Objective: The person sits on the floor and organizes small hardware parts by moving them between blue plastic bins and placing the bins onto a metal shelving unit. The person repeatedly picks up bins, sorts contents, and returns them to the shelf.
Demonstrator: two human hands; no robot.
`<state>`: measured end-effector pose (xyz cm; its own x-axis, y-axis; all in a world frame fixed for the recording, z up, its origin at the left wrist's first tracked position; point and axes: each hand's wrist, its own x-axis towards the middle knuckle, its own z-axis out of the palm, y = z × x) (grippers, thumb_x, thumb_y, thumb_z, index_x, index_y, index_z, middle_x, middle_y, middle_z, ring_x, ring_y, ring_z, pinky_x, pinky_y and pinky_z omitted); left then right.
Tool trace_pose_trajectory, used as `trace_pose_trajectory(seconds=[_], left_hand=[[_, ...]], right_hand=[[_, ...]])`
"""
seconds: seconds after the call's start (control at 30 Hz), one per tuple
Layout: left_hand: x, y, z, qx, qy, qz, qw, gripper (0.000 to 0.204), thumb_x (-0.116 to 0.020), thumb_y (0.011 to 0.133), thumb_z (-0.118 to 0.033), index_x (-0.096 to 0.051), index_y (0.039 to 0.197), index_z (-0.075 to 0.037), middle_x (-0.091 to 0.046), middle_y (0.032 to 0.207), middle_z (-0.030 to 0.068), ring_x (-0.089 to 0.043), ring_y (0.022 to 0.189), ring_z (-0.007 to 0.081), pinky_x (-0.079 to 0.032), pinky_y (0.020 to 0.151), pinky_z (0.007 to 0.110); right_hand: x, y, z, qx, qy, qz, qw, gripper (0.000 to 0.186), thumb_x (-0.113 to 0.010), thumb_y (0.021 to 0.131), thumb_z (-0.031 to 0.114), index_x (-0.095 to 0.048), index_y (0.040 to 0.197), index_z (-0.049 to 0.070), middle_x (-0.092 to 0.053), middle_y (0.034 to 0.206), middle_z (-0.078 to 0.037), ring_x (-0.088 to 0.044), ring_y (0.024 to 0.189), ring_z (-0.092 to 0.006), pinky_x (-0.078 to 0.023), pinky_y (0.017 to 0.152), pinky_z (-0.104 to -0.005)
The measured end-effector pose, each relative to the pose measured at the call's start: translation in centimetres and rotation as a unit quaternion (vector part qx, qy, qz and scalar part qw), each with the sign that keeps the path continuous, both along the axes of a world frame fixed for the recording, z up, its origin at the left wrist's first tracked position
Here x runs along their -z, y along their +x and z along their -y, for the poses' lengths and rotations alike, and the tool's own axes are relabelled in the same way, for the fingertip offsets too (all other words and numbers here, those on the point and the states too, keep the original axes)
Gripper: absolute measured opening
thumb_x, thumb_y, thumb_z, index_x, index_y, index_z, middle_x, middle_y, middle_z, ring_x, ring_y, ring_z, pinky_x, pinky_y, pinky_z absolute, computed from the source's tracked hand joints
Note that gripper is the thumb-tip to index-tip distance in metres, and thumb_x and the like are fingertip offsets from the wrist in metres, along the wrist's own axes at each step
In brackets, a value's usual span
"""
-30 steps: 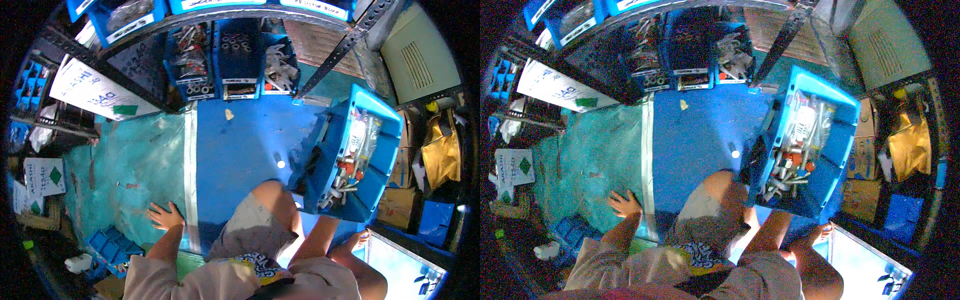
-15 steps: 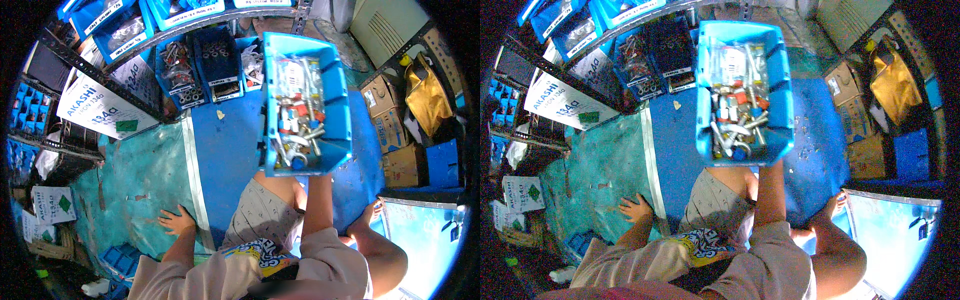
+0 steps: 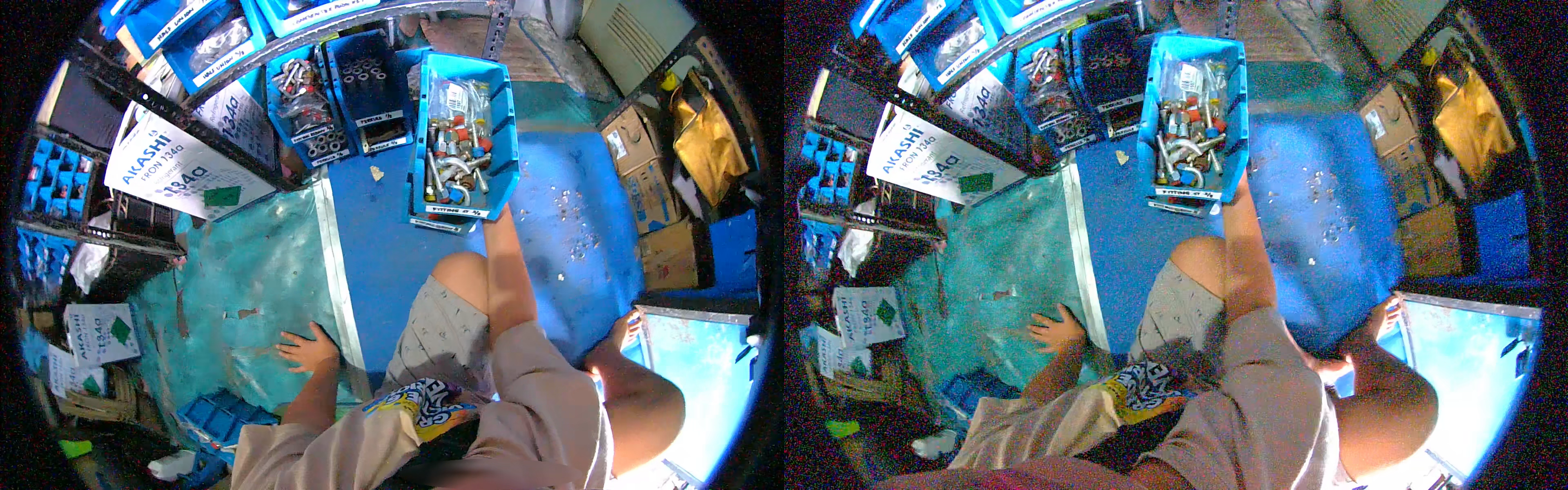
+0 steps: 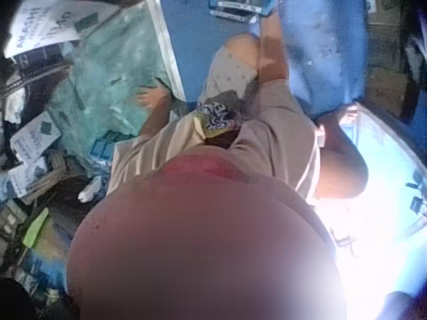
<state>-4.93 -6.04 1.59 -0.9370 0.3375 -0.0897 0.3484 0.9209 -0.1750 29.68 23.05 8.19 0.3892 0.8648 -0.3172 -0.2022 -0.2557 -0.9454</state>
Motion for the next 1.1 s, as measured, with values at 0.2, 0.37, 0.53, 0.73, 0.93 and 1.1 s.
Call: trace_pose_trajectory(seconds=[0.2,0.37,0.53,0.73,0.93,1.1], left_hand=[[-0.2,0.1,0.1,0.009,0.033,0.017,0.999,0.085,-0.035,0.09,-0.068,-0.012,0.153,-0.016,-0.009,0.158,0.0184,-0.01,0.146,0.0329,-0.014,0.108,0.066],[-0.4,0.1,0.0,0.007,0.04,0.015,0.999,0.087,-0.035,0.089,-0.068,-0.01,0.153,-0.015,-0.007,0.158,0.019,-0.008,0.146,0.0324,-0.014,0.109,0.065],[-0.1,-0.1,0.1,-0.001,0.035,0.029,0.999,0.087,-0.035,0.089,-0.069,-0.011,0.153,-0.015,-0.007,0.158,0.02,-0.007,0.146,0.032,-0.013,0.108,0.066],[-0.2,0.0,0.1,0.002,0.032,0.032,0.999,0.086,-0.035,0.09,-0.068,-0.012,0.153,-0.014,-0.007,0.157,0.0202,-0.007,0.146,0.0321,-0.014,0.108,0.066],[-0.2,-0.1,0.0,0.012,0.025,0.022,0.999,0.085,-0.036,0.09,-0.067,-0.012,0.153,-0.013,-0.007,0.157,0.0202,-0.007,0.146,0.0336,-0.016,0.108,0.066],[-0.1,-0.2,0.5,0.009,0.026,0.024,0.999,0.085,-0.036,0.09,-0.066,-0.012,0.153,-0.013,-0.008,0.157,0.0201,-0.007,0.146,0.0344,-0.015,0.108,0.066]], right_hand=[[0.6,0.7,-0.2,0.005,-0.004,0.012,1.0,0.054,-0.053,0.09,0.048,-0.057,0.125,0.007,-0.066,0.109,-0.015,-0.064,0.093,-0.0241,-0.051,0.079,-0.0353],[0.3,2.0,-0.6,0.004,-0.008,0.019,1.0,0.055,-0.053,0.09,0.049,-0.057,0.125,0.007,-0.066,0.108,-0.015,-0.064,0.093,-0.024,-0.05,0.079,-0.035],[0.3,2.6,-0.9,0.002,-0.016,0.028,0.999,0.055,-0.053,0.09,0.049,-0.057,0.125,0.006,-0.066,0.108,-0.015,-0.064,0.093,-0.0239,-0.05,0.079,-0.0346],[0.8,1.8,-1.3,-0.001,-0.02,0.035,0.999,0.056,-0.053,0.09,0.049,-0.057,0.126,0.006,-0.066,0.108,-0.015,-0.064,0.093,-0.0238,-0.05,0.079,-0.0343],[0.8,1.8,-1.8,-0.004,-0.024,0.045,0.999,0.057,-0.053,0.09,0.05,-0.057,0.126,0.006,-0.066,0.108,-0.015,-0.064,0.093,-0.0236,-0.05,0.078,-0.0339],[1.1,2.4,-2.5,-0.014,-0.024,0.046,0.999,0.057,-0.053,0.09,0.05,-0.057,0.126,0.005,-0.066,0.108,-0.016,-0.064,0.093,-0.0235,-0.049,0.078,-0.0336]])
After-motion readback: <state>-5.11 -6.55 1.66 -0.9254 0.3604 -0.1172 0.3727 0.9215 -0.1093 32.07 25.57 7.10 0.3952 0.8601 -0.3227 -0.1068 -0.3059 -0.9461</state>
